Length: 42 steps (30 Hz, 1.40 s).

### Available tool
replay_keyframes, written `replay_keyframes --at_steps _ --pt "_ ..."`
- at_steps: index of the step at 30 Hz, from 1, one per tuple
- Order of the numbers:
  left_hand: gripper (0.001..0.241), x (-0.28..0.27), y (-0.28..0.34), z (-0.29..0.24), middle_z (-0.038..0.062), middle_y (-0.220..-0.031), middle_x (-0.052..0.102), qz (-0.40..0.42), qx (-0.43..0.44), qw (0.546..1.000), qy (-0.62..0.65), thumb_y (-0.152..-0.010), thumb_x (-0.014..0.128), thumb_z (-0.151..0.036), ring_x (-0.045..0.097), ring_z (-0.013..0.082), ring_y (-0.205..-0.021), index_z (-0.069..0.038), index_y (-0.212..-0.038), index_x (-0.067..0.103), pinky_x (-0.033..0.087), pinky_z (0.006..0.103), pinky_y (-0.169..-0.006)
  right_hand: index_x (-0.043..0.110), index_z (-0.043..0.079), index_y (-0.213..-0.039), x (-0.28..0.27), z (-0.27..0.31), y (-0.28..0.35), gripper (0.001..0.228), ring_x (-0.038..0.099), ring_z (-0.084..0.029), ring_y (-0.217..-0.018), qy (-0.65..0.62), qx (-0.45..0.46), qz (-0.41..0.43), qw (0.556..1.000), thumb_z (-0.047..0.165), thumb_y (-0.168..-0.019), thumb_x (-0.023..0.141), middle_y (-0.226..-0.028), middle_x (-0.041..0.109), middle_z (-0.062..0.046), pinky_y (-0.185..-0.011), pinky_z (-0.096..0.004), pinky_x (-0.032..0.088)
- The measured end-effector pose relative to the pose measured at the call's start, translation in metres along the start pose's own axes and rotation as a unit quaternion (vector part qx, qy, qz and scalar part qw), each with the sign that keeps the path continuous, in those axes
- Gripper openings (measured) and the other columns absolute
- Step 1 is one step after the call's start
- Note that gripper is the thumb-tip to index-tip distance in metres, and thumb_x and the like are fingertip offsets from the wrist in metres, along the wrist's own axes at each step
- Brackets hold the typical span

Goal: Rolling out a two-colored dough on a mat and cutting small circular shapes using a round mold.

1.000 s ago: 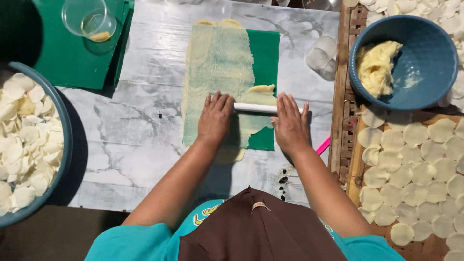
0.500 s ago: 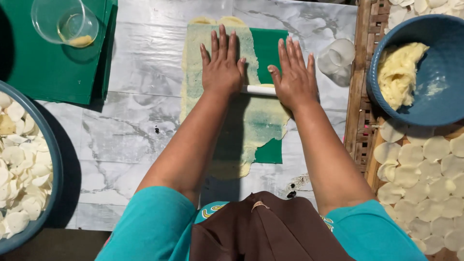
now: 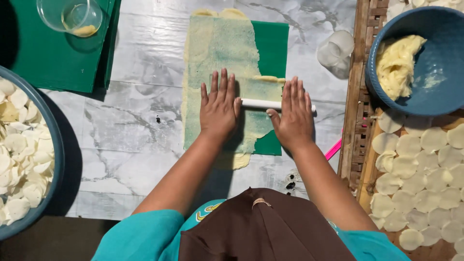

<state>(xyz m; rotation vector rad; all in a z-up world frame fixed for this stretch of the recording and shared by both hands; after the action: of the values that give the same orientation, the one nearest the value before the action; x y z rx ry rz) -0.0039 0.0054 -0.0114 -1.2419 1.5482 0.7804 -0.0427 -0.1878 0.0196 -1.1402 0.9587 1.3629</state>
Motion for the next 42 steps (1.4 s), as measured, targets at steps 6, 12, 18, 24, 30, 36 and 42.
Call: replay_keyframes --at_steps 6,12,18,24,30,36,42 --pt "0.064 -0.012 -0.047 0.010 0.013 -0.171 0.011 -0.054 -0.053 0.997 -0.008 -0.110 0.033 -0.039 0.001 0.0289 -0.159 -0.002 -0.163 0.034 -0.010 0.0563 -0.125 0.052 -0.009 -0.143 -0.033 -0.009 -0.039 0.041 0.044 -0.043 -0.144 -0.162 -0.042 -0.114 0.979 0.011 -0.108 0.046 -0.148 0.055 -0.026 -0.117 -0.055 0.029" --pt "0.071 0.001 -0.056 0.000 0.012 -0.174 -0.002 0.049 -0.069 0.996 -0.020 -0.109 0.038 -0.035 -0.008 0.0256 -0.159 -0.006 -0.168 0.009 -0.013 0.0563 -0.124 0.021 -0.001 -0.164 0.012 -0.018 -0.042 0.066 0.013 -0.037 -0.158 0.058 0.042 0.026 0.997 0.034 -0.110 0.038 -0.170 0.012 -0.022 -0.122 -0.059 0.012" --pt "0.062 -0.008 0.025 -0.017 0.010 -0.175 0.009 0.077 -0.015 0.997 0.009 -0.112 0.026 -0.046 0.003 0.0302 -0.161 -0.016 -0.167 0.023 -0.004 0.0544 -0.128 0.027 0.000 -0.163 0.005 0.000 0.028 0.073 0.015 -0.041 -0.157 0.046 -0.019 -0.012 0.999 0.045 -0.108 0.045 -0.168 0.019 -0.027 -0.121 -0.064 0.013" --pt "0.058 -0.016 0.089 -0.007 0.003 -0.173 0.020 0.078 0.130 0.987 0.045 -0.109 0.046 -0.028 0.014 0.0291 -0.160 -0.025 -0.164 0.030 0.018 0.0506 -0.128 0.036 -0.002 -0.161 0.015 -0.001 0.091 0.073 0.028 -0.043 -0.152 0.044 -0.089 -0.102 0.990 0.049 -0.110 0.045 -0.166 0.031 -0.025 -0.121 -0.056 0.019" --pt "0.046 -0.025 0.106 -0.013 0.004 -0.158 0.050 -0.031 0.152 0.987 0.048 -0.104 0.055 -0.019 0.039 0.0256 -0.151 -0.022 -0.150 0.053 0.026 0.0488 -0.124 0.050 0.004 -0.152 -0.008 0.003 0.100 0.053 0.046 -0.041 -0.143 -0.059 -0.100 -0.067 0.991 0.034 -0.109 0.053 -0.153 0.052 -0.020 -0.118 -0.059 0.028" --pt "0.028 0.000 0.130 -0.012 -0.002 -0.116 0.063 -0.137 0.124 0.983 0.007 -0.102 0.053 -0.023 0.061 0.0214 -0.113 -0.027 -0.128 0.061 0.043 0.0436 -0.107 0.054 0.021 -0.138 -0.029 -0.069 0.145 0.047 0.072 -0.041 -0.078 0.116 0.201 0.008 0.973 0.042 -0.098 0.067 -0.122 0.048 -0.013 -0.058 -0.060 0.057" --pt "0.026 -0.003 0.128 -0.009 0.002 -0.110 0.061 -0.148 0.114 0.982 -0.023 -0.098 0.057 -0.021 0.060 0.0244 -0.109 -0.024 -0.123 0.061 0.048 0.0391 -0.092 0.055 0.009 -0.099 0.007 -0.070 0.161 0.031 0.065 -0.044 -0.092 0.106 0.148 -0.058 0.982 0.022 -0.084 0.079 -0.108 0.050 -0.013 -0.069 -0.053 0.058"
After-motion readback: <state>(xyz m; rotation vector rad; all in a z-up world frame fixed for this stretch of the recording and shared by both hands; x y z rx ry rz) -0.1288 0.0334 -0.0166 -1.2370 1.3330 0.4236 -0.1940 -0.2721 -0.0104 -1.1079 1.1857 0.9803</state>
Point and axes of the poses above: each hand's wrist, its own y-axis away from the middle knuckle, its own x-axis out of the palm, z = x × y, the point moved 5 cm from there along -y, towards the middle knuckle
